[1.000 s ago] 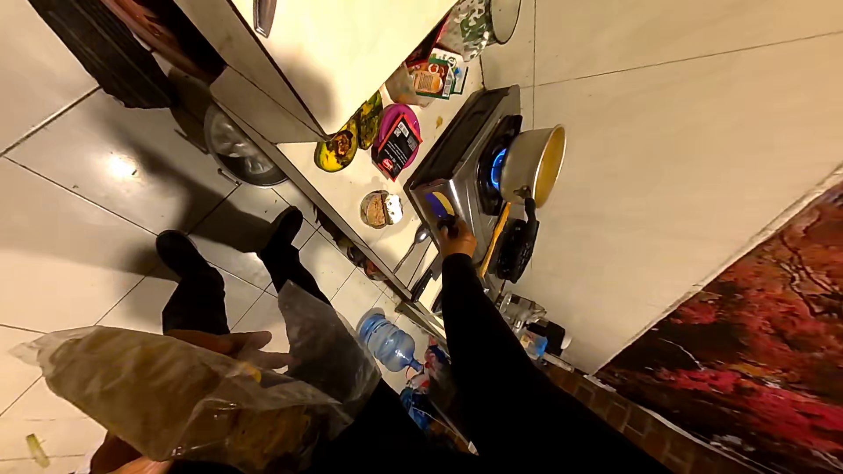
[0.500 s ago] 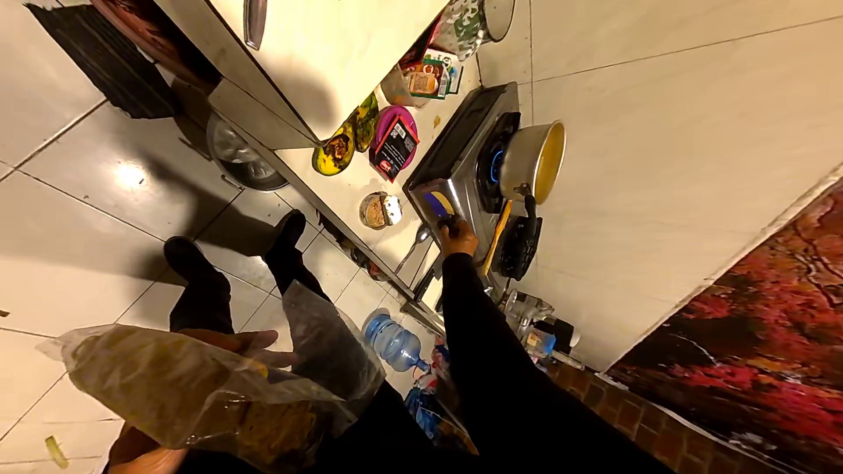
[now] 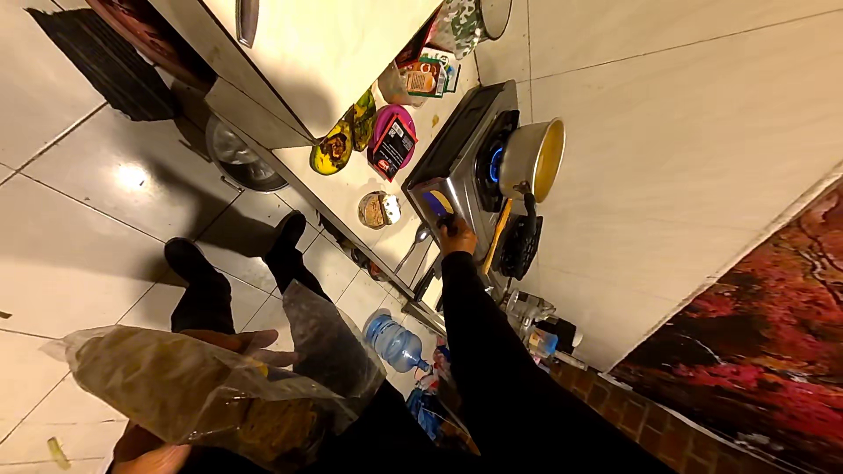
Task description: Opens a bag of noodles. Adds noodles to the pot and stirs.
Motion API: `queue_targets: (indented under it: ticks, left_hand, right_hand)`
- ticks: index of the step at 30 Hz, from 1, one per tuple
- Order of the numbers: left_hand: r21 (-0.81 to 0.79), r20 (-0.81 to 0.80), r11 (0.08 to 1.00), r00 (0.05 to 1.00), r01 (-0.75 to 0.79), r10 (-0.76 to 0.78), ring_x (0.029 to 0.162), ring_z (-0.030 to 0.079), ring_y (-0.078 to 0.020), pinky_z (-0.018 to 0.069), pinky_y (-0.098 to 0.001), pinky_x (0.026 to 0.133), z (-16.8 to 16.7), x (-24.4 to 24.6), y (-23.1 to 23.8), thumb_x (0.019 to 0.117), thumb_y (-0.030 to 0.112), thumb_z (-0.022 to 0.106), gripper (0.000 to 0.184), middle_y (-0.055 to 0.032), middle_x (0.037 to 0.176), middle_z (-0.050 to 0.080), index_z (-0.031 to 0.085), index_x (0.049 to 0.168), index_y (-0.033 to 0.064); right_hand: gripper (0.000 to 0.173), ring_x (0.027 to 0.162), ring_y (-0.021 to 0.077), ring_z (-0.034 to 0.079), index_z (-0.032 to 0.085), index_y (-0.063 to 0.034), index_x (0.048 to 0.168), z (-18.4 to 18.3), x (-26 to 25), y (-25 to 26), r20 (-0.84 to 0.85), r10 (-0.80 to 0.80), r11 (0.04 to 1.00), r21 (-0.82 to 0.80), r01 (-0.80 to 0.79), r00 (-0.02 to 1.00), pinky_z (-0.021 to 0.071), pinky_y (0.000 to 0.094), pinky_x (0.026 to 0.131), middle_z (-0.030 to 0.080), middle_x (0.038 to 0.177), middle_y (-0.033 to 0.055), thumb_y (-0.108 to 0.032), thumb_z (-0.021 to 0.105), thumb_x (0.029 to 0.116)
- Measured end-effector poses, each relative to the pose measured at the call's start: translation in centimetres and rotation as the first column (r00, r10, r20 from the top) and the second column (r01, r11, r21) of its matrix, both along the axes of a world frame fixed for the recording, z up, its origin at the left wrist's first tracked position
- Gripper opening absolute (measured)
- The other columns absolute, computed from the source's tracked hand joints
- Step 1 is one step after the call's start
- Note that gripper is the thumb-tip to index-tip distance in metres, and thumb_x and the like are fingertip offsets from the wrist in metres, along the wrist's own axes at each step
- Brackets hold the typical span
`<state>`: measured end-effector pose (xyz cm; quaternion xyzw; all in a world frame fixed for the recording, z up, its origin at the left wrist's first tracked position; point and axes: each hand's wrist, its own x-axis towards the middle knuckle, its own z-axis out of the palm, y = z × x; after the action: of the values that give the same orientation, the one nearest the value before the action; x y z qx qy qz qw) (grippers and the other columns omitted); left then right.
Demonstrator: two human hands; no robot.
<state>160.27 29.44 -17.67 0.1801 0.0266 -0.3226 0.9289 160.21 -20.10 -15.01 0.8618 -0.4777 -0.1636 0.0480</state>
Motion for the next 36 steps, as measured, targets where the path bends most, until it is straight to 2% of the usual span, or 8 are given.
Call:
queue_targets:
  ticks: [7, 12, 15, 18, 21, 25, 30, 36]
  left_hand:
    - [0.057, 0.007, 0.998, 1.000, -0.007, 0.007, 0.121, 0.066, -0.0253, 0.0564, -0.0428, 0.102, -0.6, -0.6, -0.3, 0.0884, 0.062, 0.067, 0.065, -0.0077, 0.134, 0.068, 0.063, 0.138, 0.0194]
    - [0.341, -0.175, 0.933, 0.967, -0.116, 0.184, 0.105, 0.070, -0.0052, 0.0584, -0.0293, 0.093, 2.0, -0.6, -1.9, 0.0834, 0.067, 0.067, 0.045, 0.0084, 0.109, 0.076, 0.075, 0.111, 0.0320]
    - [0.336, -0.187, 0.929, 0.955, -0.157, 0.229, 0.100, 0.071, -0.0084, 0.0606, -0.0330, 0.087, 1.8, 0.6, -4.0, 0.0871, 0.062, 0.070, 0.043, 0.0048, 0.105, 0.076, 0.071, 0.114, 0.0282]
    - [0.514, -0.236, 0.856, 0.951, -0.050, 0.197, 0.088, 0.072, -0.0087, 0.0626, -0.0323, 0.077, 4.2, 2.4, -6.6, 0.1015, 0.051, 0.052, 0.038, 0.0021, 0.096, 0.074, 0.062, 0.117, 0.0175]
    - [0.596, -0.264, 0.800, 0.959, 0.074, 0.107, 0.084, 0.070, -0.0091, 0.0617, -0.0314, 0.074, 7.8, 4.5, -9.9, 0.1094, 0.038, 0.032, 0.038, 0.0006, 0.093, 0.071, 0.053, 0.125, 0.0111]
    - [0.622, -0.149, 0.780, 0.988, 0.067, 0.034, 0.083, 0.070, -0.0101, 0.0609, -0.0330, 0.073, 10.8, 5.9, -13.8, 0.1062, 0.038, 0.044, 0.035, 0.0002, 0.092, 0.070, 0.053, 0.125, 0.0099]
    - [0.546, -0.008, 0.838, 1.000, 0.017, -0.015, 0.094, 0.072, -0.0127, 0.0617, -0.0355, 0.082, 11.6, 6.5, -17.7, 0.0831, 0.060, 0.076, 0.071, -0.0017, 0.103, 0.073, 0.055, 0.130, 0.0115]
    - [0.551, 0.039, 0.832, 0.994, 0.064, -0.102, 0.089, 0.072, -0.0127, 0.0623, -0.0348, 0.081, 12.8, 6.1, -21.9, 0.0882, 0.049, 0.076, 0.061, -0.0027, 0.100, 0.073, 0.054, 0.130, 0.0088]
  right_hand:
    - [0.039, 0.120, 0.0418, 0.064, 0.067, -0.0001, 0.128, -0.3, -0.2, -0.3, -0.007, -0.006, 1.000, -0.015, 0.006, 1.000, 0.0453, 0.0600, 0.106, 0.069, 0.122, 0.0253, -0.026, 0.068, 0.0991]
    - [0.057, 0.108, 0.0412, 0.069, 0.059, 0.0015, 0.134, 4.4, -2.1, 2.3, 0.139, 0.051, 0.988, 0.140, -0.071, 0.989, 0.0525, 0.0613, 0.098, 0.070, 0.118, 0.0247, -0.045, 0.064, 0.1006]
    - [0.022, 0.081, 0.0177, 0.071, 0.066, -0.0005, 0.111, 10.9, -1.8, 7.1, 0.670, 0.101, 0.841, 0.338, -0.423, 0.735, 0.0629, 0.0386, 0.075, 0.072, 0.096, 0.0080, -0.020, 0.061, 0.1021]
    - [0.012, 0.081, 0.0109, 0.072, 0.071, -0.0124, 0.110, 19.0, 0.8, 14.0, 0.833, 0.029, 0.549, 0.449, -0.705, 0.553, 0.0644, 0.0313, 0.072, 0.075, 0.098, -0.0024, -0.014, 0.062, 0.1018]
    - [0.017, 0.088, 0.0125, 0.074, 0.074, -0.0018, 0.109, 21.4, 2.6, 17.9, 0.798, 0.218, 0.346, 0.475, -0.809, 0.562, 0.0654, 0.0323, 0.080, 0.075, 0.104, 0.0060, -0.005, 0.065, 0.0951]
    - [0.021, 0.089, 0.0235, 0.073, 0.073, -0.0019, 0.114, 20.4, 3.2, 17.5, 0.634, 0.474, 0.373, 0.485, -0.791, 0.612, 0.0620, 0.0423, 0.080, 0.073, 0.108, 0.0136, -0.009, 0.069, 0.0942]
    - [0.043, 0.090, 0.0286, 0.070, 0.067, -0.0001, 0.124, 20.0, 2.5, 13.7, 0.511, 0.391, 0.395, 0.658, -0.641, 0.765, 0.0597, 0.0472, 0.081, 0.070, 0.109, 0.0178, -0.019, 0.081, 0.0883]
    - [0.049, 0.088, 0.0266, 0.068, 0.068, 0.0028, 0.105, 19.3, 1.1, 10.0, 0.531, 0.295, 0.355, 0.711, -0.607, 0.794, 0.0570, 0.0472, 0.082, 0.069, 0.099, 0.0173, -0.028, 0.092, 0.0761]
